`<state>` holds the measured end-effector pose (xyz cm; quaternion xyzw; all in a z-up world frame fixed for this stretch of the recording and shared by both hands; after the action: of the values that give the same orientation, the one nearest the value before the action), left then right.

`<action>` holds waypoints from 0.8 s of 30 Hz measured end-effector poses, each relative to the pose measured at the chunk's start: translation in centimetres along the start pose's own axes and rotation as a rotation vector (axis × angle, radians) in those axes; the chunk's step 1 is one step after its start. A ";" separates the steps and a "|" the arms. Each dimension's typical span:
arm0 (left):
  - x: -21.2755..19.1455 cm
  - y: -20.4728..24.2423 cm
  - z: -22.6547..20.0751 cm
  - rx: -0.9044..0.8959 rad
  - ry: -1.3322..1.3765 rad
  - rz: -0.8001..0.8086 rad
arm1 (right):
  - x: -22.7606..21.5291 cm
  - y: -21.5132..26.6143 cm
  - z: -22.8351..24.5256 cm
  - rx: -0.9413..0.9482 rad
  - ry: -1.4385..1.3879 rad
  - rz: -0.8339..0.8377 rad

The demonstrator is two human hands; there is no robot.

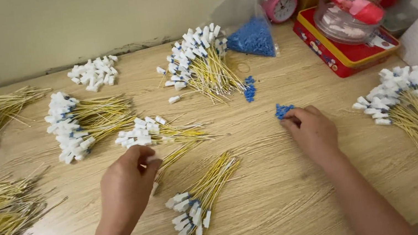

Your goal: Manually assemble small white plastic tips and blue spacers onto thin metal wires.

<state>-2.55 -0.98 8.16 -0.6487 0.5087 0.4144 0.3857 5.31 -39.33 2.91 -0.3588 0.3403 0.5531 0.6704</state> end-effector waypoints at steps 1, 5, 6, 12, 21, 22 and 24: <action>0.0 0.5 0.1 -0.005 -0.003 -0.003 | 0.2 0.0 0.0 -0.005 -0.003 0.003; 2.2 2.8 2.0 -0.137 0.513 0.121 | 0.9 0.0 -0.2 -0.081 0.066 -0.036; 3.2 3.3 2.7 -0.115 0.751 0.130 | 1.0 0.0 -0.3 -0.091 0.096 -0.043; 4.4 5.3 2.2 -0.254 0.959 0.197 | 1.2 0.1 -0.7 -0.150 -0.029 -0.139; 5.0 4.9 0.0 -0.325 1.338 0.203 | 0.8 0.0 0.1 -0.111 0.107 -0.044; 5.3 4.7 -0.2 -0.324 1.340 0.200 | 0.6 0.4 0.4 -0.114 0.108 -0.045; 6.0 4.5 -0.5 -0.300 1.408 0.256 | 0.5 1.2 0.7 0.039 -0.165 0.031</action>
<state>-6.03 -4.28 2.44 -0.7427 0.6457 0.0061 -0.1775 4.20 -38.35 2.72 -0.2934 0.3002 0.5844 0.6945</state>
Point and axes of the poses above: each hand's wrist, its own y-axis away from the middle knuckle, its own x-axis out of the palm, z = x × y, the point moved 2 cm from there along -y, towards the middle knuckle, and after that the axes turned 10 degrees about -y, right-handed, at the moved point
